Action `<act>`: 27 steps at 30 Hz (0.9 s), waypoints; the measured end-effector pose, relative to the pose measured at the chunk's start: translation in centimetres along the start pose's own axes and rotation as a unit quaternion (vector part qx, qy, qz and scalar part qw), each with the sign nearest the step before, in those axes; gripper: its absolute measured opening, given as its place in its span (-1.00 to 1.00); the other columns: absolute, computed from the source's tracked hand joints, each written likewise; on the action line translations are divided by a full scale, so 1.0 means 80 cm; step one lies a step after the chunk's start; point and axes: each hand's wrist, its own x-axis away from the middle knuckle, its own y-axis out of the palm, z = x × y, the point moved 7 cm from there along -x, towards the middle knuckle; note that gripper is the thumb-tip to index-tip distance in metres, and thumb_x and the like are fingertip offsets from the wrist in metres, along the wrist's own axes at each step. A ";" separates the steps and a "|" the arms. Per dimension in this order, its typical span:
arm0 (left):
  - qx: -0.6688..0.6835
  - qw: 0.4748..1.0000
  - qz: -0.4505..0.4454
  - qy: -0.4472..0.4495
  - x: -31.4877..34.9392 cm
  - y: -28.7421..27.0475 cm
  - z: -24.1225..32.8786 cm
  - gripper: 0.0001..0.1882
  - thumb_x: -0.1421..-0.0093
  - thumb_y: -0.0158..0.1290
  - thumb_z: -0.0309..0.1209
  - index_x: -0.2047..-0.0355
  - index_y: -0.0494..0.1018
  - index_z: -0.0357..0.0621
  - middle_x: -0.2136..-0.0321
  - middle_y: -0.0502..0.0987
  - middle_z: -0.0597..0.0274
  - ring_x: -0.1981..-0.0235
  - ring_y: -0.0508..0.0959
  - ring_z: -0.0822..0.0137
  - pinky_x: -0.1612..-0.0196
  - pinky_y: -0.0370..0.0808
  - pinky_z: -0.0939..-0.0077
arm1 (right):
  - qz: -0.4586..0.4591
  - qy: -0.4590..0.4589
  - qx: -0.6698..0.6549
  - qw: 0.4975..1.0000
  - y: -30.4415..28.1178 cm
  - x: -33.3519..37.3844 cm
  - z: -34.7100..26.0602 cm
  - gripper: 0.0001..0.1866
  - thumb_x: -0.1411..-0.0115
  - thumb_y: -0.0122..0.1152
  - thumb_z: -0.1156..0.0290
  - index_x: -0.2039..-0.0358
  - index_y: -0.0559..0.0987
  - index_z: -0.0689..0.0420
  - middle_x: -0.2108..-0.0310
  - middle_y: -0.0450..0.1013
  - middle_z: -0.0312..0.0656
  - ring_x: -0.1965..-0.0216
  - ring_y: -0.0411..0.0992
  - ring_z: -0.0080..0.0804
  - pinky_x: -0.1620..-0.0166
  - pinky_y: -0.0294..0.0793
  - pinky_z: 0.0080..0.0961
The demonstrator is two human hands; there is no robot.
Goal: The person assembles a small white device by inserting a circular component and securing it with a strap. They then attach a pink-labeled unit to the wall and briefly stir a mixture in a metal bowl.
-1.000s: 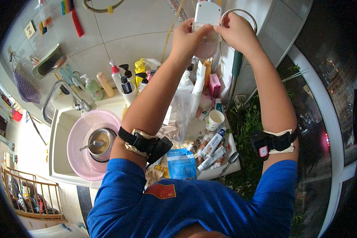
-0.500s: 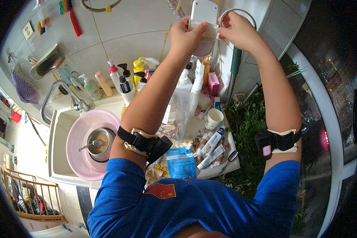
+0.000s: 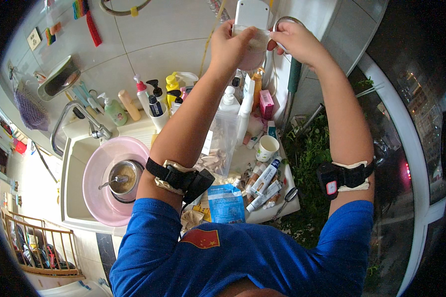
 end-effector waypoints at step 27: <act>-0.132 0.991 0.010 -0.028 -0.006 -0.007 0.005 -0.54 0.11 0.35 -0.34 0.27 0.45 -0.37 0.43 0.58 0.11 0.46 0.57 0.37 0.38 0.53 0.50 | 0.067 -0.055 -0.248 0.965 0.028 0.006 0.016 -0.85 -0.23 -0.02 0.38 0.38 0.44 0.18 0.51 0.37 -0.31 0.48 0.28 -0.59 0.36 0.29 -0.64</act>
